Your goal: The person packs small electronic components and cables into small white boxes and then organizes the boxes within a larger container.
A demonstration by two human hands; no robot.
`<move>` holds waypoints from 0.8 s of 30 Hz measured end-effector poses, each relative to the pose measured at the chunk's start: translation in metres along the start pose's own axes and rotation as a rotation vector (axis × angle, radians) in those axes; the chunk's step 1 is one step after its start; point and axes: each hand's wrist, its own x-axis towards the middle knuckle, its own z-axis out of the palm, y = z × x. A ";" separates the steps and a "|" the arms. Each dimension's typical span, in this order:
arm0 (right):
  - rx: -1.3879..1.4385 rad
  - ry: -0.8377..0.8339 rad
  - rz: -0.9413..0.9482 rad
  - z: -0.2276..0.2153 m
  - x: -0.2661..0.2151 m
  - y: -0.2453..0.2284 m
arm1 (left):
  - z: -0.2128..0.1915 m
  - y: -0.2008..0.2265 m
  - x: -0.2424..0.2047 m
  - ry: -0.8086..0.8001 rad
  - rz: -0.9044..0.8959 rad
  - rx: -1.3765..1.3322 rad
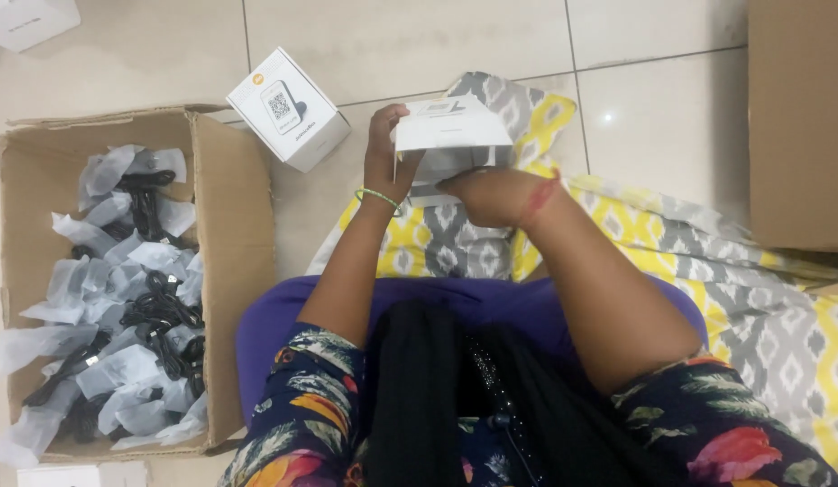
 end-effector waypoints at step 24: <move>-0.028 -0.002 0.175 0.054 0.058 0.028 | 0.027 0.040 0.023 0.260 -0.141 0.023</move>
